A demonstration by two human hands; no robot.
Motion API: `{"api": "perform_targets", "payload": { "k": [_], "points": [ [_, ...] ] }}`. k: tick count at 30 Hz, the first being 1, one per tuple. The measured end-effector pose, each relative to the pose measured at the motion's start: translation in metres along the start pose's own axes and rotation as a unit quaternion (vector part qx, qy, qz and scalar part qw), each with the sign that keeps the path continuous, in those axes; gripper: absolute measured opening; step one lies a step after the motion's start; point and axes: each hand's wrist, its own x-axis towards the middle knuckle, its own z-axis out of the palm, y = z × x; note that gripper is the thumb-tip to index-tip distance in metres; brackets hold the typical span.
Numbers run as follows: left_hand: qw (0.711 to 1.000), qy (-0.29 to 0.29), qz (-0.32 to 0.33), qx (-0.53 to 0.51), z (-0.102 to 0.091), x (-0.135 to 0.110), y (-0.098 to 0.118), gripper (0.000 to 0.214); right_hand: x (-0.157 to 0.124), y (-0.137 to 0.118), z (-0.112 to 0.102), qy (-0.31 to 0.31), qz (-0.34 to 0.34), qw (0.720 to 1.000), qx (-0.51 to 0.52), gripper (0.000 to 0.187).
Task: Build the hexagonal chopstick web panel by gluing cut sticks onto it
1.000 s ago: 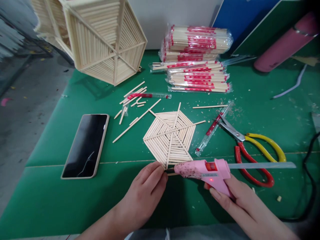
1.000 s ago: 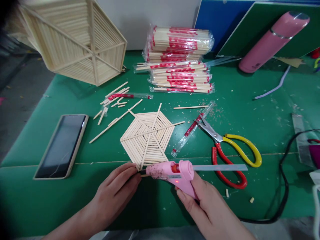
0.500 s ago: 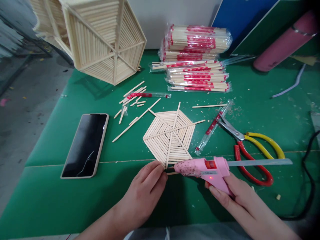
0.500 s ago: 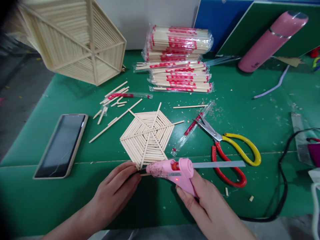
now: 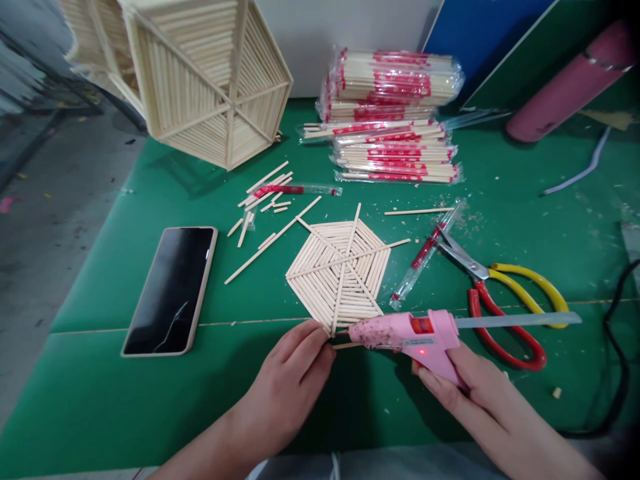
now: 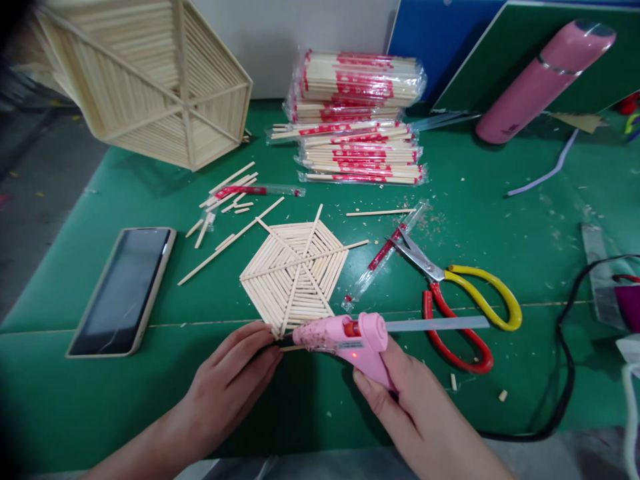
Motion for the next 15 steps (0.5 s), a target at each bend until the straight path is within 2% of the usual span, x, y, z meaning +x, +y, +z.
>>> {"api": "perform_targets", "payload": {
  "k": [15],
  "points": [
    [1.0, -0.018, 0.002, -0.009, 0.0009, -0.0046, -0.0015, 0.014, -0.0022, 0.0026, 0.0012, -0.005, 0.009, 1.0, 0.006, 0.021]
  ]
}}
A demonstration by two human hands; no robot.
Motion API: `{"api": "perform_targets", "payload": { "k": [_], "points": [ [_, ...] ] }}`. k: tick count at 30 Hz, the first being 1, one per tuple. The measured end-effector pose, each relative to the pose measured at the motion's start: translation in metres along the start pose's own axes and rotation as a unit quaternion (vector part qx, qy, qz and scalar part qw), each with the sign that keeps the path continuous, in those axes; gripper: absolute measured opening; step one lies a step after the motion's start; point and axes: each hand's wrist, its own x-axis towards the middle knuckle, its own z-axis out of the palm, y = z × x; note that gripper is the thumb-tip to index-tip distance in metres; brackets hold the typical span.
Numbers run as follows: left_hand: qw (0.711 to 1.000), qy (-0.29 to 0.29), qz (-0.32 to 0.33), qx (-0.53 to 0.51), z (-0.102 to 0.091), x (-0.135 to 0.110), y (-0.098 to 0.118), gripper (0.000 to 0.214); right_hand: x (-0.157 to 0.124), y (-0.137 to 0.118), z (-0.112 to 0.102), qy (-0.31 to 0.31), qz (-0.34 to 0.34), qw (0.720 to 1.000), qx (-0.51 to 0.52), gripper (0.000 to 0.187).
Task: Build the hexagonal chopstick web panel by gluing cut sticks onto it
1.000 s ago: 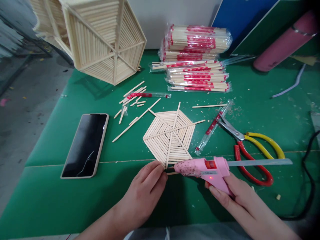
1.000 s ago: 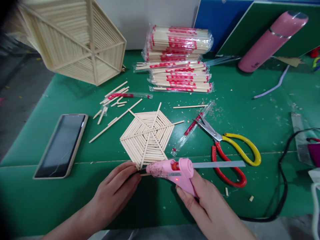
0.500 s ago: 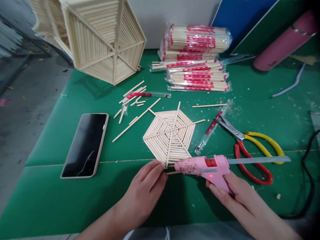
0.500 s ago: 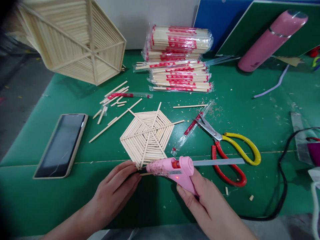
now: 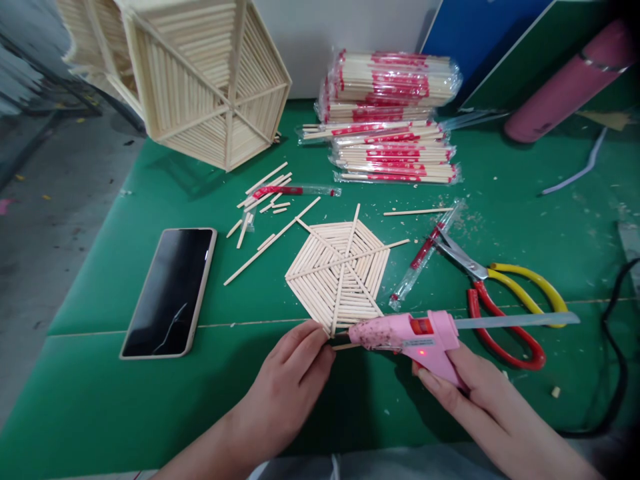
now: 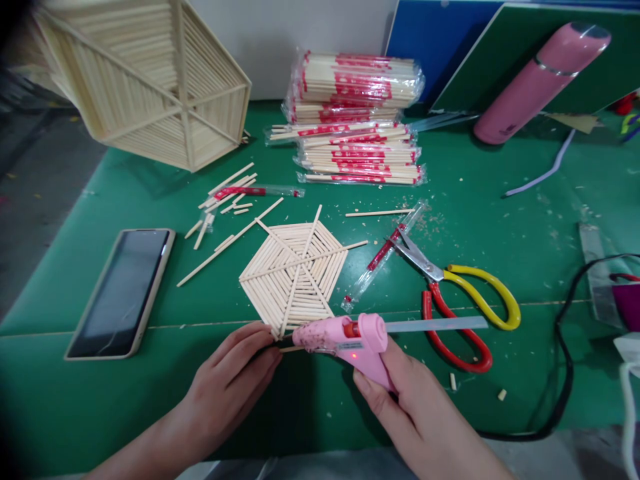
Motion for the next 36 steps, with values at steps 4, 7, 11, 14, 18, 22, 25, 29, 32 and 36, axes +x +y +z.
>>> {"api": "perform_targets", "payload": {
  "k": [4, 7, 11, 14, 18, 22, 25, 29, 32, 36],
  "points": [
    [1.0, 0.0, -0.01, -0.003, -0.001, 0.002, 0.0, 0.013, -0.002, 0.0, 0.0, 0.0, 0.002, 1.0, 0.006, 0.022],
    [1.0, 0.005, -0.019, -0.002, -0.001, 0.004, 0.001, 0.012, -0.001, 0.0, 0.0, -0.006, 0.004, 1.0, 0.01, 0.026],
    [1.0, 0.003, -0.027, -0.008, -0.001, 0.004, 0.002, 0.012, 0.002, -0.002, 0.001, -0.015, 0.003, 1.0, 0.016, 0.033],
    [0.999, 0.004, -0.032, -0.016, -0.001, 0.003, 0.002, 0.012, 0.005, -0.006, 0.0, -0.012, -0.005, 0.999, 0.036, 0.029],
    [0.999, -0.002, -0.025, -0.022, -0.001, 0.003, 0.002, 0.013, 0.005, -0.008, -0.001, 0.003, -0.004, 0.998, 0.056, 0.025],
    [0.999, 0.006, -0.034, -0.034, -0.001, 0.004, 0.002, 0.012, 0.003, -0.007, 0.0, 0.001, 0.03, 0.996, 0.086, 0.025],
    [0.998, 0.014, -0.054, -0.03, -0.002, 0.006, 0.003, 0.011, 0.002, -0.005, 0.001, 0.011, 0.074, 0.988, 0.138, 0.024],
    [0.997, 0.035, -0.071, 0.011, -0.004, 0.008, 0.005, 0.008, -0.002, 0.006, -0.008, 0.057, 0.101, 0.973, 0.2, 0.025],
    [0.996, 0.049, -0.076, 0.02, -0.003, 0.01, 0.006, 0.01, -0.011, 0.028, -0.02, 0.047, 0.093, 0.976, 0.193, 0.025],
    [0.996, 0.054, -0.074, 0.019, -0.001, 0.012, 0.006, 0.016, -0.029, 0.05, -0.026, 0.072, 0.103, 0.986, 0.113, 0.023]
  ]
}}
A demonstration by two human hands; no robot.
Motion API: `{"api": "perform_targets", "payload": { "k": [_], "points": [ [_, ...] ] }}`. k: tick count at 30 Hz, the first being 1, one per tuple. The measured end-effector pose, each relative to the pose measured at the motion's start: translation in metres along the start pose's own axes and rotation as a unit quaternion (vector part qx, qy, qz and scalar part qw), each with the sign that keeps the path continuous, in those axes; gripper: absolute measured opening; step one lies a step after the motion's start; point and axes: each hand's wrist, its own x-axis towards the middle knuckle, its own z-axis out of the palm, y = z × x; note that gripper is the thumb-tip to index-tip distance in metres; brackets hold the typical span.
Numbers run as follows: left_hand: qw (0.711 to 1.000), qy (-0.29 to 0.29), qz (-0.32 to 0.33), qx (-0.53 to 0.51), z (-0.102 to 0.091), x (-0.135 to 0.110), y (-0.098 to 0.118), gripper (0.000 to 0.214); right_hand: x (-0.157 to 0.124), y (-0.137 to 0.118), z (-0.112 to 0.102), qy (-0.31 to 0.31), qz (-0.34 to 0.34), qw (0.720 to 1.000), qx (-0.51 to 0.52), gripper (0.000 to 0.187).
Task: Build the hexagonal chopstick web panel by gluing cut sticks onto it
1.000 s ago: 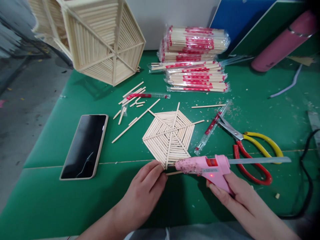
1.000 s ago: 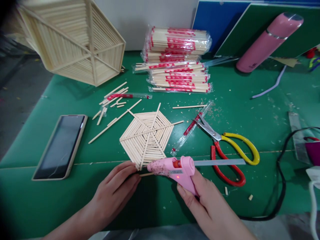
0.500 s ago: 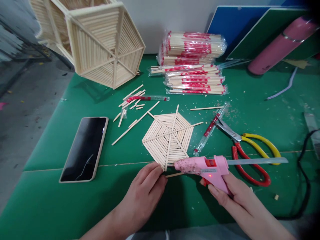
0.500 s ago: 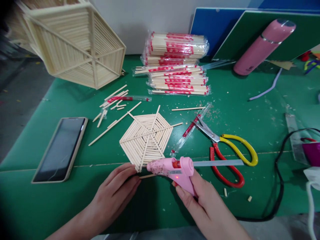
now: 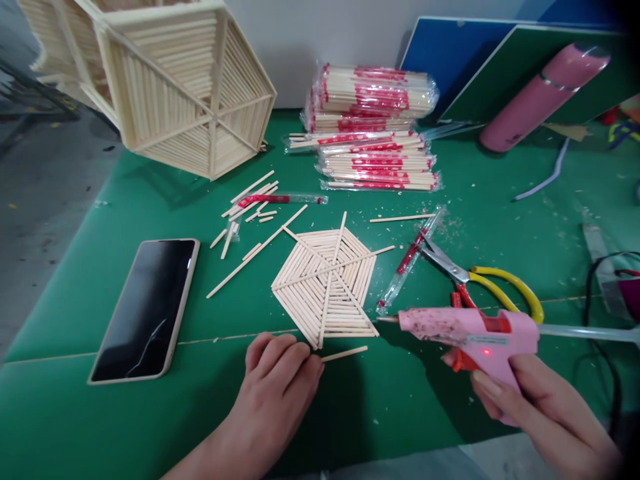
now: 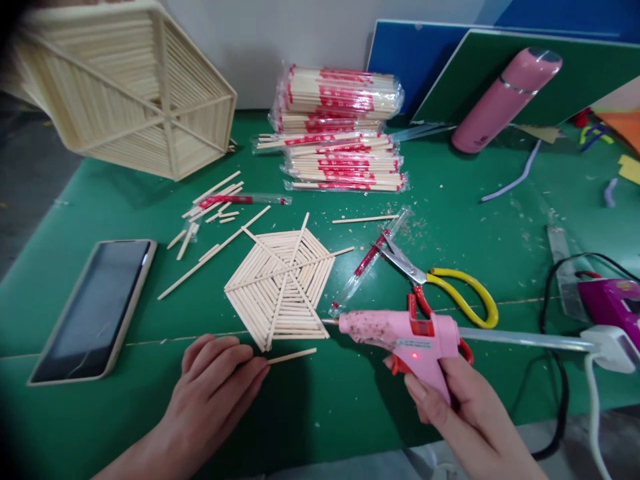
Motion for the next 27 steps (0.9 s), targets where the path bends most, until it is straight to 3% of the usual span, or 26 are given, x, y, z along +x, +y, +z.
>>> {"api": "perform_targets", "payload": {
  "k": [4, 9, 16, 21, 27],
  "points": [
    [1.0, 0.011, -0.008, 0.007, 0.0, 0.001, 0.0, 0.017, -0.012, 0.003, 0.005, 0.079, -0.017, 0.995, -0.052, 0.026],
    [1.0, 0.009, -0.003, 0.009, -0.001, 0.003, 0.001, 0.02, -0.014, 0.007, 0.003, 0.031, -0.078, 0.991, -0.106, 0.023],
    [1.0, -0.004, -0.012, -0.004, 0.003, 0.0, -0.001, 0.02, -0.009, 0.005, 0.0, 0.014, -0.146, 0.98, -0.137, 0.02],
    [0.999, -0.034, -0.02, -0.036, 0.003, -0.003, -0.003, 0.017, -0.007, 0.001, 0.003, 0.011, -0.144, 0.98, -0.14, 0.019],
    [0.999, -0.025, -0.023, -0.042, 0.002, -0.001, -0.002, 0.015, -0.008, 0.005, 0.003, 0.01, -0.134, 0.979, -0.156, 0.019]
  ]
}}
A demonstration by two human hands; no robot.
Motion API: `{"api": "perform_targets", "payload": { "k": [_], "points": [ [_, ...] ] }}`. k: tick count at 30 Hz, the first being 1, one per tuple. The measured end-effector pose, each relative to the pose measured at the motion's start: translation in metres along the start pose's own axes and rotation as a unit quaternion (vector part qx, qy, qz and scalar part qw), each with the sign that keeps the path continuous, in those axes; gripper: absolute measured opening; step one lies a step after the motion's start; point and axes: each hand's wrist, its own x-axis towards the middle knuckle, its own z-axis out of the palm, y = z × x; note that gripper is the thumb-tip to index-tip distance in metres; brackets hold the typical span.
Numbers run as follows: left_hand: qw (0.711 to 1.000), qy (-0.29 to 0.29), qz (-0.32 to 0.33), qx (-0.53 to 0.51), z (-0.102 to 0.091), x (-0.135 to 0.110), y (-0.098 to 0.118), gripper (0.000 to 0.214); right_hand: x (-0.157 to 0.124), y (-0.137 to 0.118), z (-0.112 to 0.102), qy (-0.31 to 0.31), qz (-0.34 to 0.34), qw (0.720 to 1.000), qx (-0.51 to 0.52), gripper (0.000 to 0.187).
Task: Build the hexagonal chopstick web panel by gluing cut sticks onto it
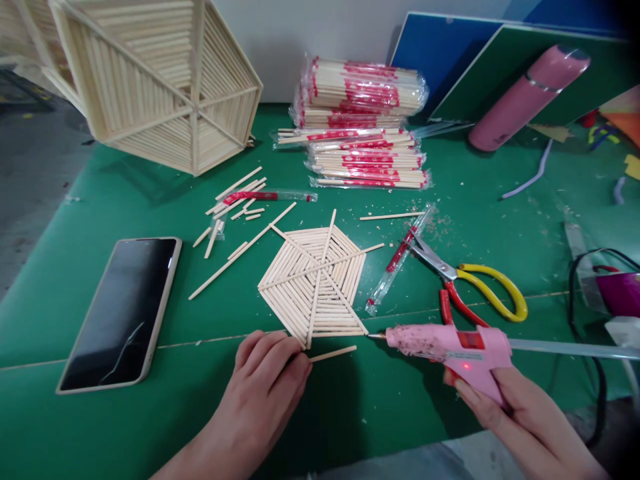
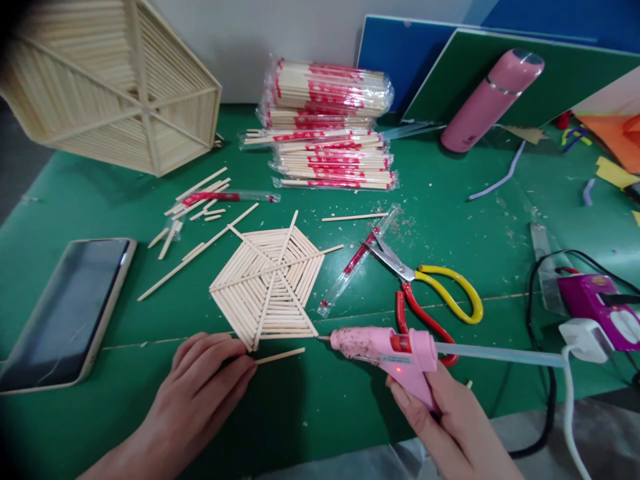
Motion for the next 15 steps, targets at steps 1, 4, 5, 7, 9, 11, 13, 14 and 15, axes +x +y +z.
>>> {"api": "perform_targets", "payload": {
  "k": [1, 4, 5, 7, 9, 11, 13, 14, 15],
  "points": [
    [1.0, -0.001, -0.004, 0.0, -0.0001, 0.0003, 0.0004, 0.014, -0.0005, -0.001, 0.0004, 0.003, 0.01, 1.0, 0.006, 0.018],
    [1.0, -0.007, -0.015, 0.0, 0.0, 0.0007, 0.001, 0.012, -0.0009, -0.0047, 0.002, 0.002, 0.031, 0.999, 0.019, 0.017],
    [1.0, -0.009, -0.015, -0.001, 0.0, 0.0005, 0.001, 0.011, -0.0008, -0.0054, 0.0024, 0.004, 0.036, 0.999, 0.019, 0.017],
    [1.0, -0.012, -0.008, -0.004, 0.0002, -0.0001, 0.0004, 0.011, -0.0004, -0.0056, 0.0029, 0.002, 0.036, 0.999, 0.015, 0.016],
    [1.0, -0.017, 0.0, -0.006, 0.0003, -0.0008, -0.0004, 0.011, -0.0001, -0.0047, 0.0029, 0.006, 0.036, 0.999, 0.007, 0.016],
    [1.0, -0.018, 0.005, -0.006, 0.0002, -0.0011, -0.0011, 0.011, 0.0003, -0.0037, 0.0025, 0.011, 0.032, 0.999, 0.004, 0.017],
    [1.0, -0.021, 0.005, -0.009, 0.0, -0.001, -0.0016, 0.011, 0.0005, -0.0026, 0.002, 0.012, 0.023, 1.0, 0.006, 0.017],
    [1.0, -0.024, 0.004, -0.011, -0.0001, -0.0008, -0.0017, 0.011, 0.0006, -0.0018, 0.0017, 0.005, 0.016, 1.0, 0.007, 0.018],
    [0.999, -0.029, 0.003, -0.013, -0.0002, -0.0007, -0.0017, 0.011, 0.0006, -0.0009, 0.0014, -0.003, 0.011, 1.0, 0.008, 0.018]
  ]
}}
